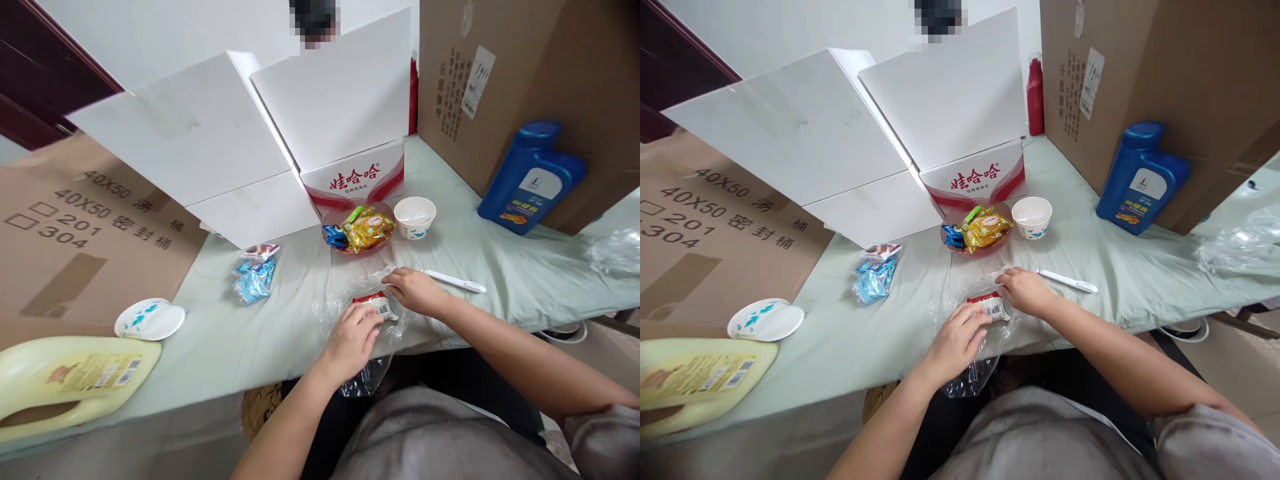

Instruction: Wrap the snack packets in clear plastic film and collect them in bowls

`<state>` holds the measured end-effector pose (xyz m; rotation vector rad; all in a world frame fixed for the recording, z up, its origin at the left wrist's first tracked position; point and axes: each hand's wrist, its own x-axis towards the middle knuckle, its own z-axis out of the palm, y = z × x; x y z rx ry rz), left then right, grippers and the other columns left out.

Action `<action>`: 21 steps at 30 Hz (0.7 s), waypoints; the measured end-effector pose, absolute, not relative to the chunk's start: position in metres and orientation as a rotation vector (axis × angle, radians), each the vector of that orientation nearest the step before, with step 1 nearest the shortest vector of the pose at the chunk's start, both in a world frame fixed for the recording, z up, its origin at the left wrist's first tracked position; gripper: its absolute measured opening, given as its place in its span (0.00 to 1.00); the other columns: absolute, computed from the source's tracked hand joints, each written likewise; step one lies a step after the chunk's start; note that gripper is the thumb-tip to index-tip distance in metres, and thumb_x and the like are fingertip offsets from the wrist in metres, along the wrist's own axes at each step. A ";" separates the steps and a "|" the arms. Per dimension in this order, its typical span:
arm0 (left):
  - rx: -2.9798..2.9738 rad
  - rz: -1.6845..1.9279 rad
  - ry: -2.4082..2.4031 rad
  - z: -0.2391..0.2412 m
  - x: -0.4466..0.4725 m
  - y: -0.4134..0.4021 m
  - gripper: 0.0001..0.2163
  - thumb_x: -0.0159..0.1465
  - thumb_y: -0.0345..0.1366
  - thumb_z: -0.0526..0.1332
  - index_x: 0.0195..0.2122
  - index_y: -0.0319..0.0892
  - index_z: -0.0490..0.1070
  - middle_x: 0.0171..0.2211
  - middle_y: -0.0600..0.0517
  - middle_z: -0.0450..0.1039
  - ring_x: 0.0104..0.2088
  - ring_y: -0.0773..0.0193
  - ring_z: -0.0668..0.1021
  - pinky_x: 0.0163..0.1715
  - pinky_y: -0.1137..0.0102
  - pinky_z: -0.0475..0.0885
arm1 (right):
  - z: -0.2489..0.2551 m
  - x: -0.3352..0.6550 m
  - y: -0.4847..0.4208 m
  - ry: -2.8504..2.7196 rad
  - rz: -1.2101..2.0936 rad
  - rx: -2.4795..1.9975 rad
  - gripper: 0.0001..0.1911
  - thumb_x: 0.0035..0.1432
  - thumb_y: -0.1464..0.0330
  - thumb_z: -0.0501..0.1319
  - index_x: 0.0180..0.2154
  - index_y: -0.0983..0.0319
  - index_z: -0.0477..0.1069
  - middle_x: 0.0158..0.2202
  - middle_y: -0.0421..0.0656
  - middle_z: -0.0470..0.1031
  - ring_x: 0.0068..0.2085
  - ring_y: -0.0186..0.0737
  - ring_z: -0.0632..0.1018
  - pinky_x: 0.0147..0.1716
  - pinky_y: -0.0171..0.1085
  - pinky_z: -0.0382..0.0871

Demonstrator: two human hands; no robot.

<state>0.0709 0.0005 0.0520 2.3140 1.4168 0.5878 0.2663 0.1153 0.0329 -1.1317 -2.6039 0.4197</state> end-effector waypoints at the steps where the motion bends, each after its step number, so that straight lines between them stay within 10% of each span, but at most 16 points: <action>1: 2.344 0.632 1.517 0.042 0.073 0.009 0.16 0.62 0.29 0.58 0.51 0.47 0.70 0.51 0.45 0.70 0.53 0.52 0.71 0.53 0.53 0.68 | 0.028 0.265 0.116 -2.619 0.396 -1.044 0.15 0.64 0.71 0.53 0.49 0.62 0.74 0.47 0.49 0.77 0.48 0.45 0.76 0.48 0.42 0.69; 14: 1.502 1.627 1.685 0.059 0.003 0.109 0.16 0.60 0.42 0.63 0.46 0.42 0.64 0.41 0.48 0.74 0.39 0.62 0.78 0.40 0.67 0.73 | -0.012 0.280 0.109 -2.561 0.270 -0.890 0.17 0.66 0.70 0.52 0.53 0.61 0.72 0.56 0.49 0.72 0.55 0.49 0.71 0.52 0.51 0.67; 21: 1.889 1.405 1.840 0.104 0.003 0.198 0.15 0.56 0.34 0.64 0.45 0.40 0.68 0.49 0.44 0.71 0.46 0.58 0.75 0.44 0.64 0.72 | -0.012 0.282 0.111 -2.577 0.272 -0.853 0.17 0.66 0.70 0.52 0.53 0.63 0.71 0.56 0.50 0.71 0.55 0.48 0.71 0.53 0.50 0.66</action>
